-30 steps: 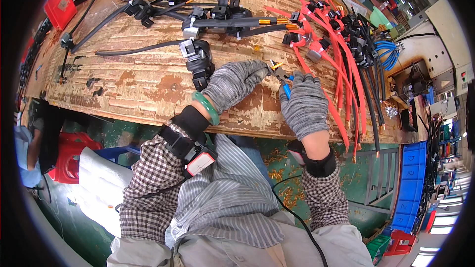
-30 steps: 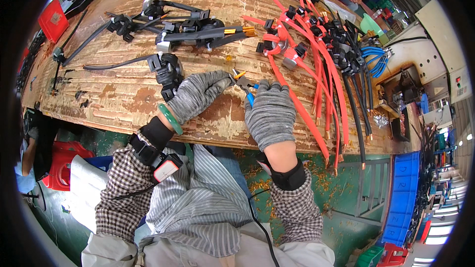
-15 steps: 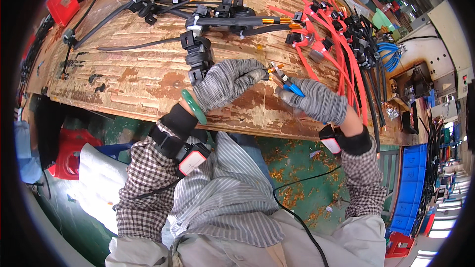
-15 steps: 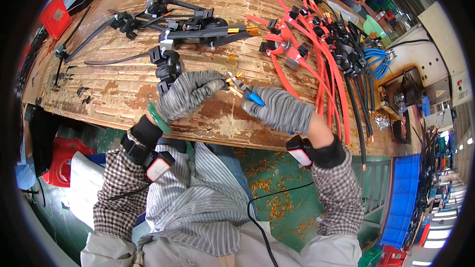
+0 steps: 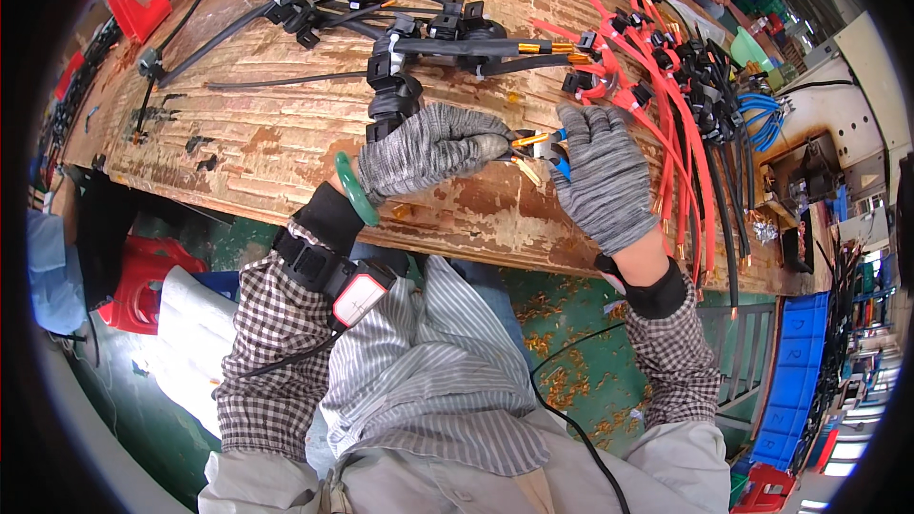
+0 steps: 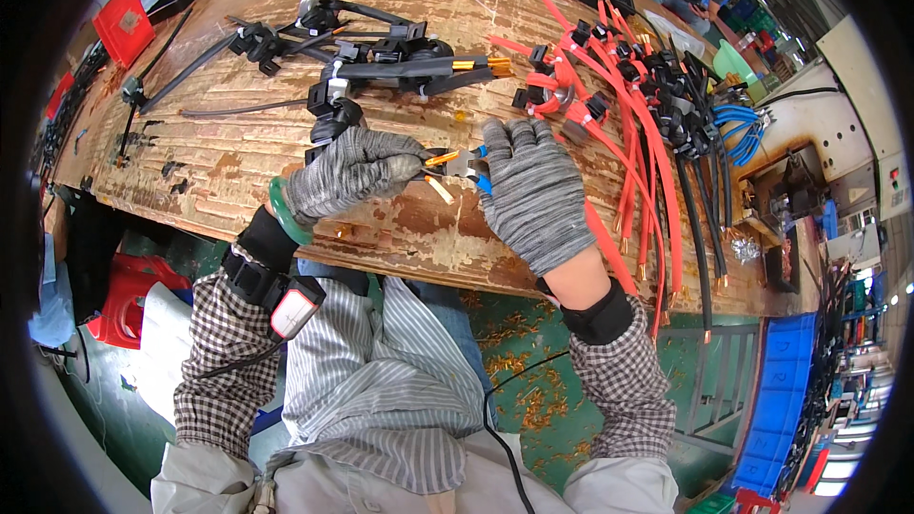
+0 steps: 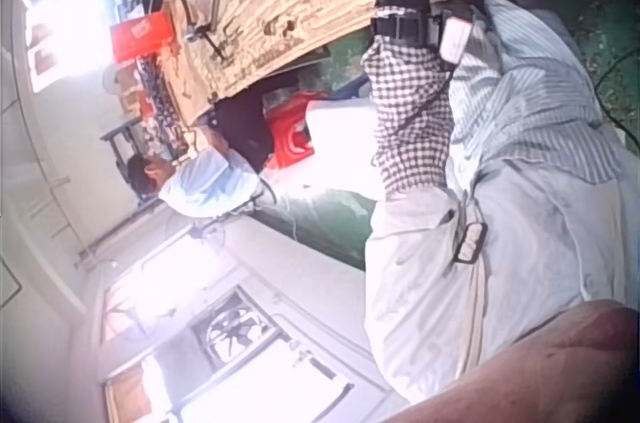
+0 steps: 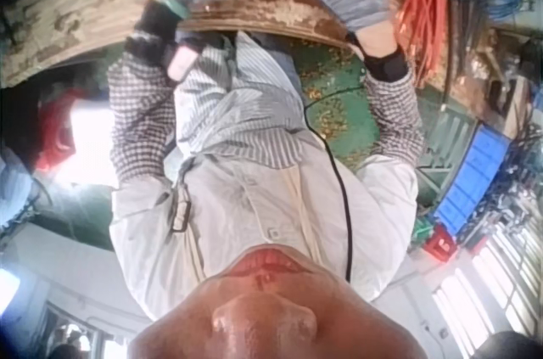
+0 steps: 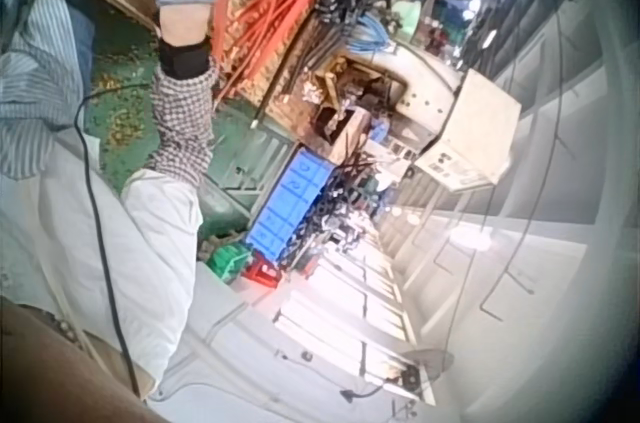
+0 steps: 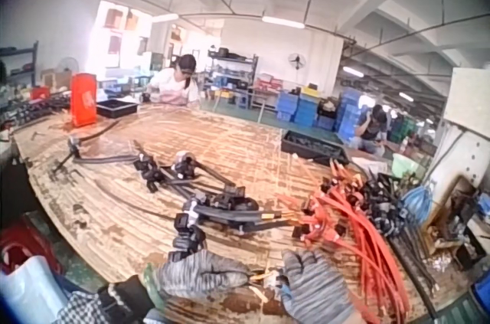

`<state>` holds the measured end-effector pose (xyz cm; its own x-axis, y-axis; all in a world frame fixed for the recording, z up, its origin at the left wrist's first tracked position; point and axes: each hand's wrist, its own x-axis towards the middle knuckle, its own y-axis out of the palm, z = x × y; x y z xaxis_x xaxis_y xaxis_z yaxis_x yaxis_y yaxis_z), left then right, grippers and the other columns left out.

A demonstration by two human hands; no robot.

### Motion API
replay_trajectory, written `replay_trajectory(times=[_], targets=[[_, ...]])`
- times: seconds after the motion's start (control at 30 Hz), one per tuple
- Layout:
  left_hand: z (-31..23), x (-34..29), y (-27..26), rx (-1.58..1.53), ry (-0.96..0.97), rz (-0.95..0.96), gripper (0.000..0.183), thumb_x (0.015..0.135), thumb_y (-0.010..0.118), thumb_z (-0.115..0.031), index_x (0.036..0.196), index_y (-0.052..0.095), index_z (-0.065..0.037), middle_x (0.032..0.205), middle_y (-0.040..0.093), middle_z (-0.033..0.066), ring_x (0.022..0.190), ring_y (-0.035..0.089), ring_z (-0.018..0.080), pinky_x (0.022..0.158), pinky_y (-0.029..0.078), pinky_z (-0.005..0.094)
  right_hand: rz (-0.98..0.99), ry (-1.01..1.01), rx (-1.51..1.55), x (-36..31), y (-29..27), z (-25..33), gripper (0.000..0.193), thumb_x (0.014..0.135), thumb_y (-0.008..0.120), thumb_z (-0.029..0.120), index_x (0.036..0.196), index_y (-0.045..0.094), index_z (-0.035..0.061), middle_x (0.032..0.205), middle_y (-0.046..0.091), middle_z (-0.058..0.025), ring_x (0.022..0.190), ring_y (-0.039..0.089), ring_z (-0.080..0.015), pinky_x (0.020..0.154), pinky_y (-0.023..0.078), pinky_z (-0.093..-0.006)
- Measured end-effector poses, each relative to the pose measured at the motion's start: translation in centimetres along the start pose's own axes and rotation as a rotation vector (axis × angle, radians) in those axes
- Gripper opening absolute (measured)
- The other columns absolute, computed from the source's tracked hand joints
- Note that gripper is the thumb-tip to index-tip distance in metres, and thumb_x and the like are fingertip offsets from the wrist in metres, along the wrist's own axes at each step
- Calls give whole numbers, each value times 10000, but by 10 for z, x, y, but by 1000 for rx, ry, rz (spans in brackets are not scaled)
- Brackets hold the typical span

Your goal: Cutting and assembling industrial wire harness components at a workbench.

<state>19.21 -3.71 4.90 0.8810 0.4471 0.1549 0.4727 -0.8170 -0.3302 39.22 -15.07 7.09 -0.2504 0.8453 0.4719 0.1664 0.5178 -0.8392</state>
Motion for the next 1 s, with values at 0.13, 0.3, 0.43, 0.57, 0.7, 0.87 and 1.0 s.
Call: replay_trajectory(times=[0.13, 0.3, 0.43, 0.57, 0.7, 0.87, 1.0], targets=[[1, -2, 1, -7, 36, -38, 323, 870, 561, -258, 1080, 584, -14, 899, 630, 68, 797, 572, 112, 721, 474, 259, 128, 119, -31, -2, -5, 9, 397, 721, 600, 249, 1020, 527, -2, 940, 561, -177, 890, 549, -316, 729, 469, -395], [4, 1, 3, -179, -74, -14, 353, 867, 567, -253, 1133, 548, -21, 878, 621, 56, 782, 569, 93, 701, 479, 248, 536, 314, 758, -8, -13, 11, 329, 795, 578, 288, 949, 566, -3, 799, 612, -146, 687, 589, -294, 631, 488, -354], [3, 1, 2, -198, -55, 31, 399, 840, 607, -246, 1159, 522, -22, 885, 621, 48, 788, 585, 117, 707, 484, 263, 523, 357, 806, -9, -13, 11, 400, 827, 543, 329, 994, 550, -35, 789, 606, -189, 700, 589, -323, 653, 478, -388], [-17, 6, 24, -37, 161, -54, 426, 801, 653, -258, 1132, 538, -16, 896, 631, 77, 793, 598, 138, 712, 486, 271, 344, 302, 537, -23, 2, 12, 416, 845, 524, 343, 1032, 541, -29, 808, 608, -201, 747, 592, -337, 673, 465, -411], [-18, 3, 36, 151, 6, -271, 450, 718, 734, -196, 1077, 565, 16, 822, 629, 78, 735, 572, 102, 678, 480, 251, 363, 429, 868, -24, 5, 14, 401, 845, 525, 357, 1030, 547, 2, 837, 606, -193, 769, 588, -324, 671, 451, -411], [-22, 5, 39, 309, -5, -410, 437, 710, 721, -313, 1008, 605, -16, 800, 640, 114, 696, 619, 191, 650, 487, 284, 384, 645, 679, -17, 4, -1, 464, 828, 519, 424, 1034, 546, 9, 897, 613, -172, 831, 593, -291, 714, 453, -375], [-23, 0, 30, 178, 8, -259, 392, 766, 679, -218, 1075, 547, -18, 852, 611, 92, 766, 583, 144, 700, 477, 263, 191, 233, 38, -27, 23, 1, 458, 802, 544, 396, 1091, 546, 41, 1058, 567, -176, 934, 562, -287, 800, 461, -340]])
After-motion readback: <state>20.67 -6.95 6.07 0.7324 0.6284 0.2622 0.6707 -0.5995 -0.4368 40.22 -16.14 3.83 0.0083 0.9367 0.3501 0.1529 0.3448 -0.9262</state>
